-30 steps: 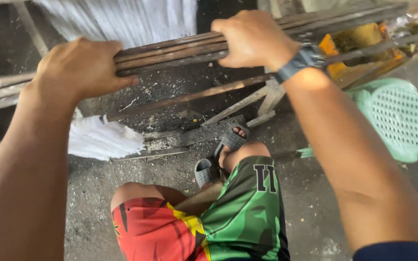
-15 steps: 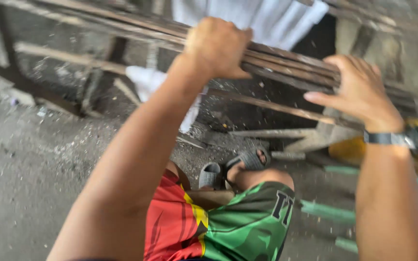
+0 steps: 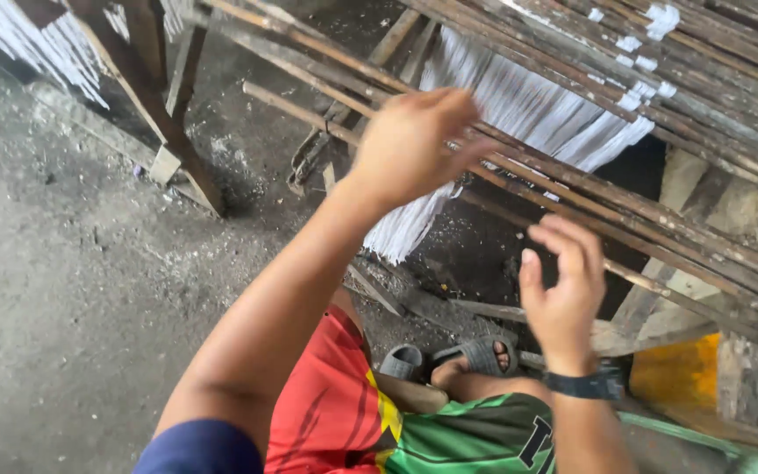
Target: Picking up wooden sticks and hanging candle wicks onto them at a preparation station.
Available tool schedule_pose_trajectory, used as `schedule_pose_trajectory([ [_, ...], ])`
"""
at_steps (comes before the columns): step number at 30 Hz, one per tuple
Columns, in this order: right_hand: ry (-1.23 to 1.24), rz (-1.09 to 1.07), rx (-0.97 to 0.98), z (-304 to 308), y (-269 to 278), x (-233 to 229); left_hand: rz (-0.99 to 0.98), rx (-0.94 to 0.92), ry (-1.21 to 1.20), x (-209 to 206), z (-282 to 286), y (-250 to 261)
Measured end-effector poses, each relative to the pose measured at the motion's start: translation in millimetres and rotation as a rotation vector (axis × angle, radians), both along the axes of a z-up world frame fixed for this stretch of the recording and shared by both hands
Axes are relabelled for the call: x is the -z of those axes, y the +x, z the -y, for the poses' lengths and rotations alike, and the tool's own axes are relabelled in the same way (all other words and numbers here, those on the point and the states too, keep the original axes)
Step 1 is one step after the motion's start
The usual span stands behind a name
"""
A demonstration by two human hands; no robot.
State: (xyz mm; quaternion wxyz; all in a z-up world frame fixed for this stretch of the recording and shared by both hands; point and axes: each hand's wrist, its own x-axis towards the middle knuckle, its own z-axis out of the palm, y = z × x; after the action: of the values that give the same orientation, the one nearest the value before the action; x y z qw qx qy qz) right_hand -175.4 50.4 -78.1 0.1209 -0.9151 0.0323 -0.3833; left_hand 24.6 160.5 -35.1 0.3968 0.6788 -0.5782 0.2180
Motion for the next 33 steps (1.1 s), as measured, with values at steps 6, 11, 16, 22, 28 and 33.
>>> schedule_pose_trajectory([
  [6, 0.259, 0.142, -0.097, -46.5, 41.7, 56.7, 0.308, -0.249, -0.096, 74.1, -29.0, 26.2],
  [11, 0.905, 0.121, 0.014, -28.6, 94.6, 80.9, 0.303, -0.281, -0.185, 72.4, -24.9, 31.7],
  [16, 0.807, 0.239, 0.239, -8.5, 77.7, 97.1, 0.256, -0.264, -0.2, 68.9, -26.4, 23.8],
  [22, 1.016, 0.43, 0.282, 2.2, 42.8, 90.5, 0.221, -0.245, -0.281, 78.3, -30.2, 31.1],
  [28, 1.091, 0.219, -0.036, 7.0, 24.0, 95.1, 0.266, -0.233, -0.274, 75.5, -27.3, 31.4],
  [33, 1.25, 0.114, -0.06, -3.8, 34.4, 83.5, 0.246, -0.289, -0.139, 54.1, -32.9, 13.2],
])
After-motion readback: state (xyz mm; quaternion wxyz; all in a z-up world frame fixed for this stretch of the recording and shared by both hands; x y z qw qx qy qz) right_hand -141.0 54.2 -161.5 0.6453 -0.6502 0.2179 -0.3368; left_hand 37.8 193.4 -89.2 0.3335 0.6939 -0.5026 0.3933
